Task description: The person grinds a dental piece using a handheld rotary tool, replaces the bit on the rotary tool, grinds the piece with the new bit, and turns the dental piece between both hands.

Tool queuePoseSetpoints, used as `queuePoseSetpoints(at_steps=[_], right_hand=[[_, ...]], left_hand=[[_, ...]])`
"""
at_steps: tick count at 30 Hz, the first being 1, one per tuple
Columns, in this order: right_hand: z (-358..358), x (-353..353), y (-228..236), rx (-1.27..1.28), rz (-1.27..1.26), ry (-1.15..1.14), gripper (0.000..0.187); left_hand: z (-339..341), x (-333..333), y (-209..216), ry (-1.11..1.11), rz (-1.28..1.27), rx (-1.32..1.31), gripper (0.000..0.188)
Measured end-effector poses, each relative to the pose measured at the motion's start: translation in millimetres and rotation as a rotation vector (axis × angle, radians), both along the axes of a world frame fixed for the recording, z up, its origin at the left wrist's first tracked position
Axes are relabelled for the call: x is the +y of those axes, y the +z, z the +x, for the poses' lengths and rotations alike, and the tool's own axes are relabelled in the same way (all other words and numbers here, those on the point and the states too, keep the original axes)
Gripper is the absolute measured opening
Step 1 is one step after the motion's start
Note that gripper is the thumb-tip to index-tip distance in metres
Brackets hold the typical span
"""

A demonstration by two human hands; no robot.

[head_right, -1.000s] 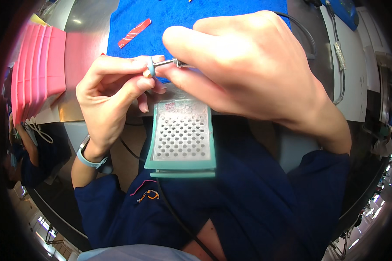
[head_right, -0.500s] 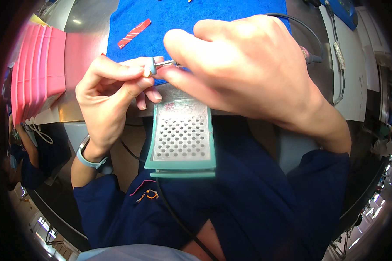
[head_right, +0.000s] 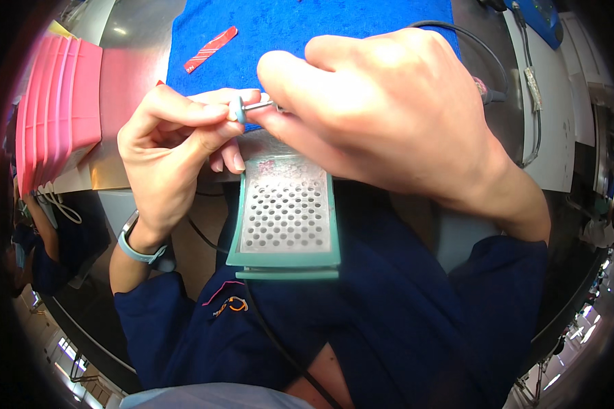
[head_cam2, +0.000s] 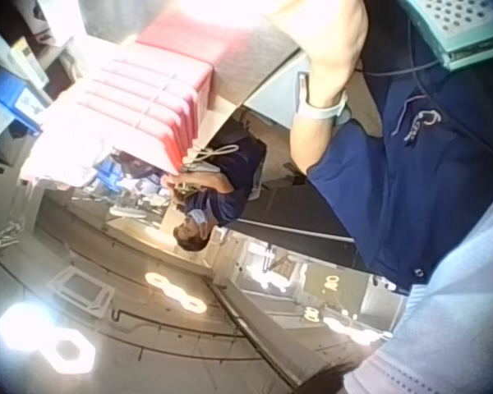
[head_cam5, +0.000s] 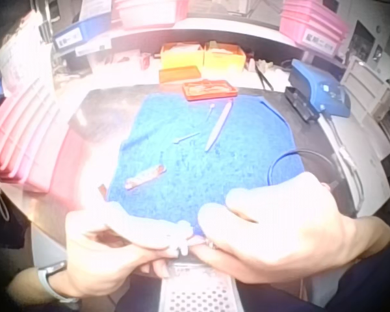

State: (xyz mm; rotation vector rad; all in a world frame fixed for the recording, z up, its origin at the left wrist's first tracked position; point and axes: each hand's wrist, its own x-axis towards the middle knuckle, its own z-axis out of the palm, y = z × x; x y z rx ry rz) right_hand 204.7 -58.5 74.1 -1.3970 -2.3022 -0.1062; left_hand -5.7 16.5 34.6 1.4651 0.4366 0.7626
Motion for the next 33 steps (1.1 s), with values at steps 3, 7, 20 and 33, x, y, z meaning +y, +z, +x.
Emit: queuePoseSetpoints(at_steps=[3,7,20,33], right_hand=[[-0.5,-0.7,1.4,-0.004,-0.013,-0.003,0.023],[0.4,0.4,2.2,-0.006,-0.017,-0.004,0.023],[3.4,1.9,3.2,0.027,-0.033,0.025,0.025],[1.7,-1.8,7.0,-0.043,-0.033,0.002,0.023]], left_hand=[[0.9,-1.1,0.3,-0.004,-0.001,-0.014,0.012],[0.3,-0.9,-0.9,0.000,-0.002,-0.027,0.012],[0.6,-0.4,-2.1,-0.009,-0.013,-0.064,0.013],[1.3,-3.3,1.7,-0.010,-0.074,-0.036,0.011]])
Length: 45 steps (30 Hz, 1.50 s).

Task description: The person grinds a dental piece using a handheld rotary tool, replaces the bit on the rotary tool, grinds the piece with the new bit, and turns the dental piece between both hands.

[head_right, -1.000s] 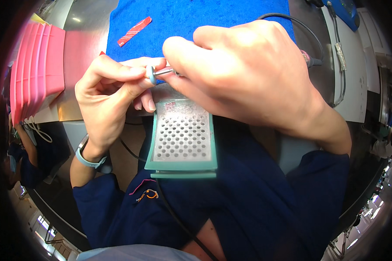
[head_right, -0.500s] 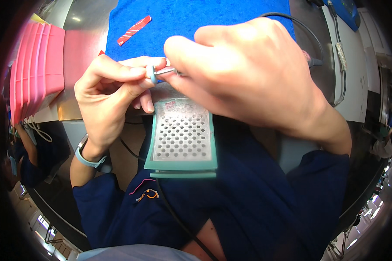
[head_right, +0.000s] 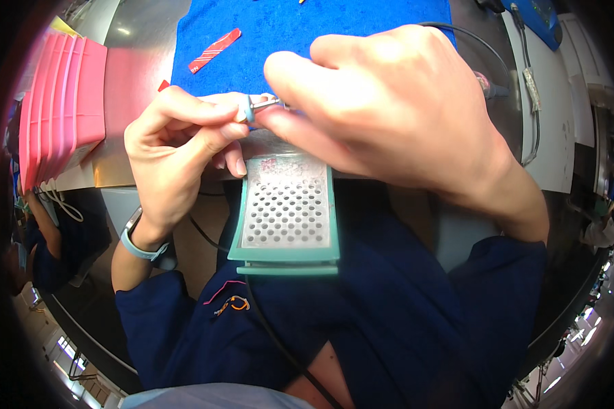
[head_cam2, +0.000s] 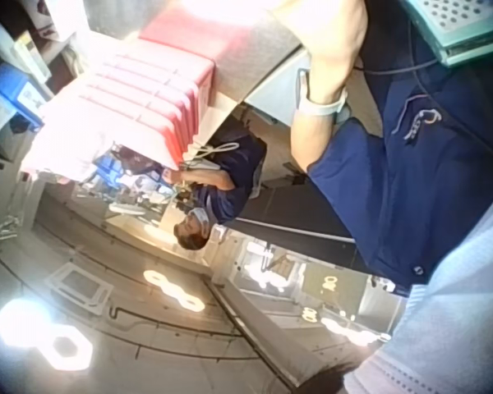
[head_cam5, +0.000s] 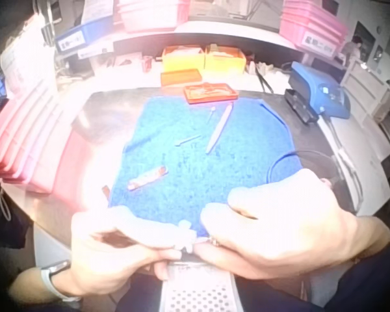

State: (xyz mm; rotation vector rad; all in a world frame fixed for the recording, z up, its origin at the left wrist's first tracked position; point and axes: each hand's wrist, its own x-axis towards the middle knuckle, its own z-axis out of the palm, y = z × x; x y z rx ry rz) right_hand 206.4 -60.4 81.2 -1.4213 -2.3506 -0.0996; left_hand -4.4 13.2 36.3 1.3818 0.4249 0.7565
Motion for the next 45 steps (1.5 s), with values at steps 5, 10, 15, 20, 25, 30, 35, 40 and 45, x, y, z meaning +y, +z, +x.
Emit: queuePoseSetpoints(at_steps=[5,10,15,20,25,30,35,40,45], right_hand=[[0.3,0.1,-1.2,0.000,0.009,0.024,0.023],[0.5,0.8,-0.7,0.001,0.023,0.022,0.023],[2.0,2.1,-2.0,-0.018,0.010,0.025,0.022],[-1.7,0.9,-1.2,-0.013,-0.001,0.027,0.023],[-1.1,0.7,-0.9,-0.034,0.016,0.021,0.024],[1.9,0.1,-0.7,-0.045,0.047,0.015,0.025],[3.0,-1.2,1.3,-0.034,0.041,0.029,0.025],[5.5,-2.5,0.5,-0.039,0.060,0.025,0.025],[6.1,-3.1,1.7,-0.038,0.043,0.025,0.025]], left_hand=[[0.5,0.3,-0.7,-0.001,0.022,0.002,0.010],[0.4,0.6,-2.4,-0.003,-0.002,-0.006,0.010],[-0.7,1.7,-2.5,-0.014,0.016,-0.003,0.011],[-1.1,2.3,-1.7,-0.020,0.039,0.003,0.010],[-1.2,0.5,0.2,-0.006,-0.001,0.019,0.009],[0.7,-1.0,0.9,-0.003,-0.004,0.012,0.010],[2.6,-2.5,2.5,-0.005,0.023,0.025,0.011],[5.6,-3.9,3.3,0.004,-0.005,0.029,0.012],[6.4,-3.9,4.1,0.005,0.002,0.043,0.011]])
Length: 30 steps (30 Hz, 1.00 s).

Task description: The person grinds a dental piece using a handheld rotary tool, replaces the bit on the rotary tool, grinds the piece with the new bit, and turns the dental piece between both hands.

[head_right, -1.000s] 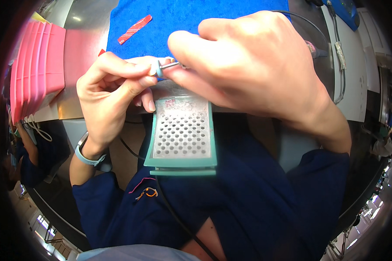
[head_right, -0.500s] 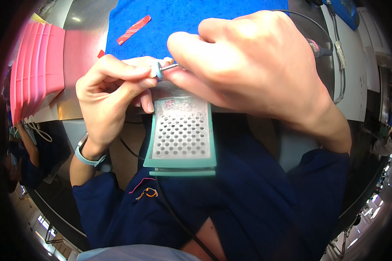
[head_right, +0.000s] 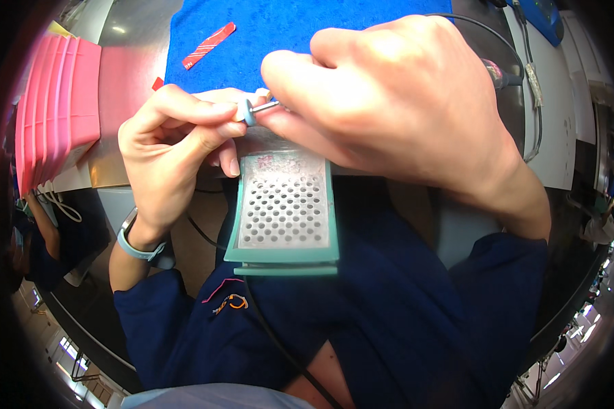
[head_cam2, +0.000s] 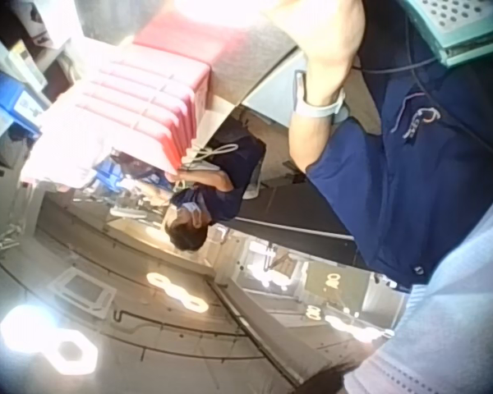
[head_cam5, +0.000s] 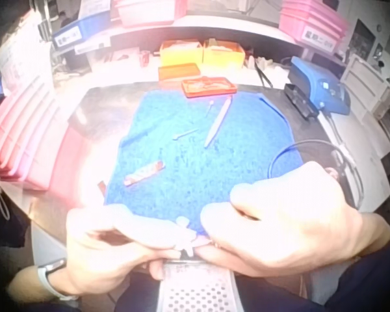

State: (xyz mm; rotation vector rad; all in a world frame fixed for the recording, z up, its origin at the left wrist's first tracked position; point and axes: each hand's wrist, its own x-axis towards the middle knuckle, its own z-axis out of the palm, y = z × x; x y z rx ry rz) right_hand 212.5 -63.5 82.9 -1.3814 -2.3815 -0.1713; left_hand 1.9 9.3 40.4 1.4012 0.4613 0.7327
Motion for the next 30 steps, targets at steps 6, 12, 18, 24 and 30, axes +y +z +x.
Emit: queuePoseSetpoints(at_steps=[6,12,18,24,30], right_hand=[[-1.2,0.3,0.3,0.004,-0.026,0.019,0.025],[-3.6,-1.2,-1.9,-0.046,-0.001,0.005,0.026],[-6.1,-1.1,2.4,0.018,-0.030,-0.001,0.025],[-5.7,0.8,0.0,0.009,-0.041,0.012,0.025],[-9.5,5.4,8.6,-0.020,-0.062,0.018,0.026]], left_hand=[[-1.7,-1.5,1.5,0.014,-0.008,-0.004,0.011],[-1.5,-0.3,1.1,0.019,-0.031,-0.001,0.011],[-2.8,-0.4,2.0,0.021,-0.033,0.011,0.011],[-6.1,1.4,0.5,0.018,-0.024,0.013,0.010],[-5.7,2.0,0.2,0.013,-0.035,0.016,0.010]])
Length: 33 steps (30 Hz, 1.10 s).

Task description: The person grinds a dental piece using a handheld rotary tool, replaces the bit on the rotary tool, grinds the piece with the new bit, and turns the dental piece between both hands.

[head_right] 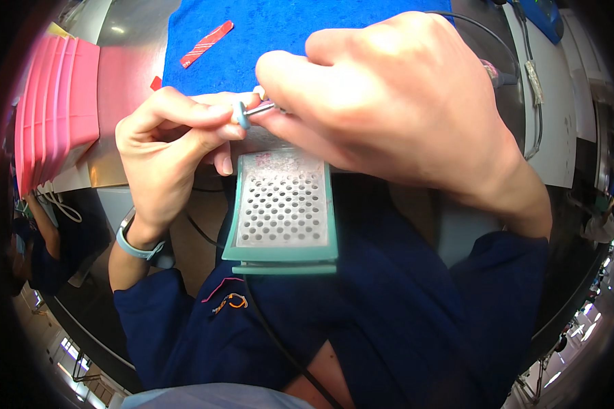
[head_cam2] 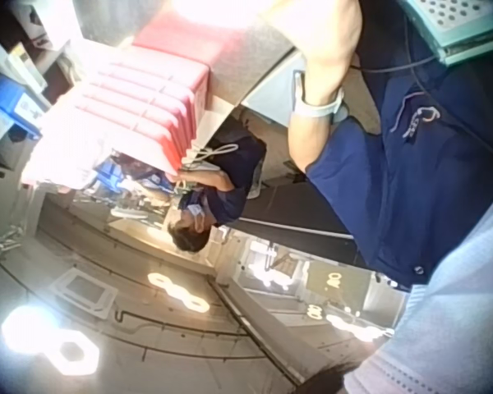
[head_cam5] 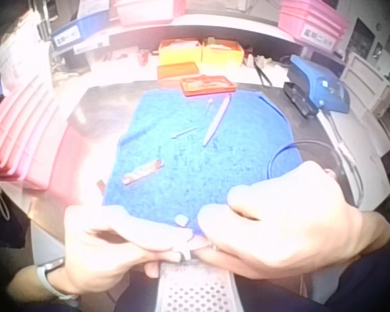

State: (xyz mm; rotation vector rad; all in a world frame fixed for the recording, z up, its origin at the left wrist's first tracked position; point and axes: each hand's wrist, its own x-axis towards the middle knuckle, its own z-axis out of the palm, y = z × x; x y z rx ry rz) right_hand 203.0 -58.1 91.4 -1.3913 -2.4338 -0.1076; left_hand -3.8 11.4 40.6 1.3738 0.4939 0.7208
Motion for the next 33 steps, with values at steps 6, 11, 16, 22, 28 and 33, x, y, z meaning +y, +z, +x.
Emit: queuePoseSetpoints(at_steps=[6,11,16,22,28,33], right_hand=[[-0.9,1.5,-3.8,0.001,-0.016,0.032,0.028],[3.3,3.6,-2.3,0.018,0.032,0.003,0.027],[-1.5,0.5,-3.3,0.036,0.043,0.009,0.028],[0.8,0.1,-1.9,0.043,0.038,-0.010,0.025],[0.3,-0.2,-2.4,0.041,0.000,0.049,0.025],[-1.7,-1.5,-1.5,0.017,0.002,0.016,0.024]], left_hand=[[-1.6,1.0,-2.0,0.000,0.008,-0.016,0.010],[-1.3,2.6,-3.4,-0.024,0.016,-0.056,0.011],[-0.5,2.9,-4.1,-0.029,0.013,-0.051,0.011],[0.4,1.6,-1.9,-0.034,0.033,-0.035,0.011],[1.1,2.0,-1.5,-0.031,0.032,-0.035,0.011],[0.4,2.2,-0.8,-0.037,0.043,-0.025,0.011]])
